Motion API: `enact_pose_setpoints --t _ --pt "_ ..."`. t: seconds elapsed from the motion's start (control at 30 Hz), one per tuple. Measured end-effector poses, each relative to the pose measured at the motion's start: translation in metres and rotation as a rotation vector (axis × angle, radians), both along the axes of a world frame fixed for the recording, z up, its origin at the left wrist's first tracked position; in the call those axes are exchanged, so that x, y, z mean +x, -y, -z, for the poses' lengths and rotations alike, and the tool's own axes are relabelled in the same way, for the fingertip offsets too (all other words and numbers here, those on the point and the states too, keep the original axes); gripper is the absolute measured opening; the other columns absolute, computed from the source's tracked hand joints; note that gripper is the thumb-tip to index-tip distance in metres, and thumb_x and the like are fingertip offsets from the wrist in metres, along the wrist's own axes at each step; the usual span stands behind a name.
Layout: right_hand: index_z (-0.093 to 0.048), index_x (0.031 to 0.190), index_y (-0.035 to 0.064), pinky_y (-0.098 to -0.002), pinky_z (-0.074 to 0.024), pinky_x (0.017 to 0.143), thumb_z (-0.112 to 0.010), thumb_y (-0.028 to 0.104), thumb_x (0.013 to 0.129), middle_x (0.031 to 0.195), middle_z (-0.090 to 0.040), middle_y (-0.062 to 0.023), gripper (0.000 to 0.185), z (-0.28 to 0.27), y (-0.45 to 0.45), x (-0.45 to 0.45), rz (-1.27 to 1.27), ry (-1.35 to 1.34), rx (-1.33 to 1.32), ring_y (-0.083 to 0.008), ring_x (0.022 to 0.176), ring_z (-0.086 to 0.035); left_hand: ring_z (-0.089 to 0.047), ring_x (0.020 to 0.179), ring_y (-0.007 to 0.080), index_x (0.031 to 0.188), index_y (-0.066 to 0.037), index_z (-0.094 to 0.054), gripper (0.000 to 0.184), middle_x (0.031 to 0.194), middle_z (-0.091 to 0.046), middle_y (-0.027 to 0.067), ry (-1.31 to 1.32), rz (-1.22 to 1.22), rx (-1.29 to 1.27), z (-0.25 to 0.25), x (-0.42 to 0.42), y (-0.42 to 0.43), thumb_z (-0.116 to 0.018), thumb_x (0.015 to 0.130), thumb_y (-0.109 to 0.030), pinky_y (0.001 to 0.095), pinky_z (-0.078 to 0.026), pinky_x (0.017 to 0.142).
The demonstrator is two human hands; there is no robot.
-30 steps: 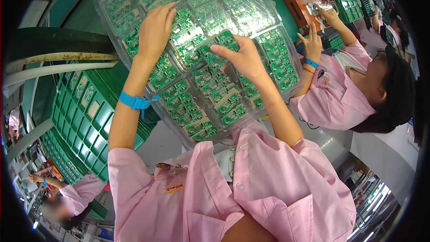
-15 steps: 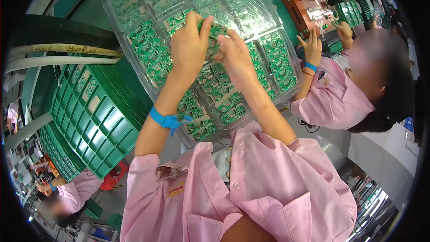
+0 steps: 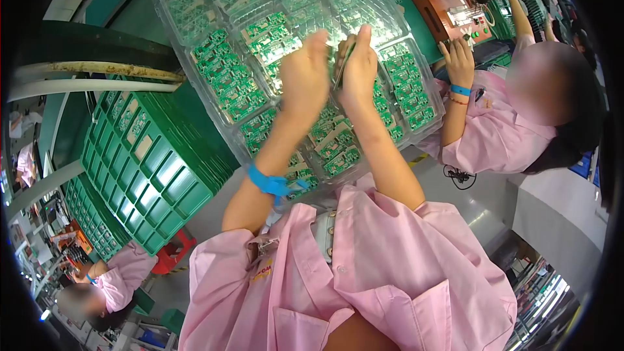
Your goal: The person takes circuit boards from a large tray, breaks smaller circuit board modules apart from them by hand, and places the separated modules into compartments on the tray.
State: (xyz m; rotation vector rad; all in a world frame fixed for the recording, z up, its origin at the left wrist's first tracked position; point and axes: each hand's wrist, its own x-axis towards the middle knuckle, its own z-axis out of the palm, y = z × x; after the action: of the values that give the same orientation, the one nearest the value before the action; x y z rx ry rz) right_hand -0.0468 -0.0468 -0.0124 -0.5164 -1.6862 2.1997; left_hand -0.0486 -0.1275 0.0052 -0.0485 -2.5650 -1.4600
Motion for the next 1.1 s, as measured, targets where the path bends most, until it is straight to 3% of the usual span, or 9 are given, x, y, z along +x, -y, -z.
enact_pose_setpoints --t 0.07,0.13,0.3,0.5,0.67,0.8,0.83,0.97,1.1 --pt "-0.047 0.073 0.0071 -0.0205 -0.034 0.049 -0.038 0.037 0.09 0.058 -0.04 0.0011 0.036 0.001 -0.021 -0.011 -0.033 0.174 -0.241 -0.0082 0.054 -0.038 -0.043 0.041 0.0289 0.062 -0.001 -0.049 0.049 0.052 -0.052 0.0109 -0.051 -0.047 -0.28 0.009 -0.036 0.035 -0.033 0.091 -0.038 0.0396 -0.037 0.046" --pt "-0.048 0.08 0.0062 -0.0212 -0.036 0.049 -0.039 0.037 0.09 0.059 -0.041 0.0 0.033 -0.002 -0.034 -0.022 -0.071 0.353 -0.473 -0.0095 0.055 -0.04 -0.046 0.042 0.0281 0.065 -0.004 -0.048 0.041 0.053 -0.053 0.0108 -0.167 -0.001 -0.541 0.011 -0.078 0.07 -0.038 0.09 -0.035 0.0375 -0.039 0.046" --pt "-0.046 0.095 0.0044 -0.0228 -0.0395 0.052 -0.044 0.031 0.089 0.069 -0.045 -0.0033 0.028 -0.003 -0.035 -0.031 -0.149 0.313 -0.356 -0.0122 0.06 -0.045 -0.05 0.048 0.0249 0.071 -0.008 -0.048 0.027 0.05 -0.05 0.0078 -0.412 0.179 -0.909 0.042 -0.135 0.085 -0.047 0.086 -0.03 0.0354 -0.041 0.045" --pt "-0.044 0.102 0.0032 -0.0233 -0.0403 0.055 -0.047 0.021 0.088 0.08 -0.047 -0.0069 0.023 0.018 -0.026 -0.04 -0.095 0.214 -0.295 -0.0133 0.063 -0.047 -0.055 0.06 0.0205 0.082 -0.011 -0.05 0.012 0.058 -0.054 0.0032 -0.535 0.133 -0.962 0.051 -0.133 0.084 -0.053 0.082 -0.022 0.032 -0.043 0.049" --pt "-0.043 0.106 0.0034 -0.0239 -0.0404 0.056 -0.048 0.013 0.086 0.084 -0.049 -0.008 0.023 0.042 -0.013 -0.06 0.054 0.225 -0.177 -0.0137 0.065 -0.047 -0.056 0.073 0.0175 0.089 -0.01 -0.053 0.01 0.079 -0.058 -0.0003 -0.643 0.205 -0.752 0.055 -0.118 0.091 -0.054 0.081 -0.017 0.0303 -0.046 0.058" --pt "-0.049 0.096 0.0021 -0.0301 -0.0429 0.057 -0.052 0.008 0.08 0.079 -0.049 -0.0088 0.017 0.063 -0.004 -0.061 0.198 0.021 0.37 -0.0194 0.061 -0.047 -0.054 0.083 0.0165 0.097 -0.011 -0.055 0.018 0.099 -0.056 -0.0018 -0.481 0.303 -0.663 0.051 -0.108 0.101 -0.054 0.079 -0.01 0.0291 -0.045 0.07" --pt "-0.049 0.096 0.0021 -0.0301 -0.0429 0.057 -0.052 0.008 0.08 0.079 -0.049 -0.0088 0.017 0.062 -0.006 -0.06 0.197 0.022 0.372 -0.0194 0.061 -0.047 -0.054 0.083 0.0165 0.097 -0.011 -0.055 0.018 0.099 -0.056 -0.0018 -0.48 0.302 -0.662 0.051 -0.108 0.101 -0.054 0.079 -0.01 0.0291 -0.045 0.07" --pt "-0.055 0.09 0.0006 -0.026 -0.0404 0.054 -0.053 0.007 0.079 0.083 -0.051 -0.0096 0.013 0.044 -0.022 -0.048 -0.055 0.01 0.901 -0.0157 0.061 -0.047 -0.052 0.09 0.0177 0.101 -0.011 -0.055 0.023 0.102 -0.056 -0.0012 -0.547 0.276 -0.707 0.049 -0.108 0.098 -0.053 0.078 -0.006 0.031 -0.041 0.08" --pt "-0.058 0.082 0.0001 -0.0278 -0.041 0.052 -0.055 0.006 0.077 0.08 -0.053 -0.0111 0.009 0.052 -0.021 -0.045 0.113 -0.054 1.089 -0.019 0.059 -0.049 -0.05 0.093 0.0185 0.102 -0.011 -0.055 0.024 0.102 -0.056 -0.0013 -0.456 0.279 -0.748 0.049 -0.106 0.096 -0.052 0.078 -0.006 0.0322 -0.038 0.085"
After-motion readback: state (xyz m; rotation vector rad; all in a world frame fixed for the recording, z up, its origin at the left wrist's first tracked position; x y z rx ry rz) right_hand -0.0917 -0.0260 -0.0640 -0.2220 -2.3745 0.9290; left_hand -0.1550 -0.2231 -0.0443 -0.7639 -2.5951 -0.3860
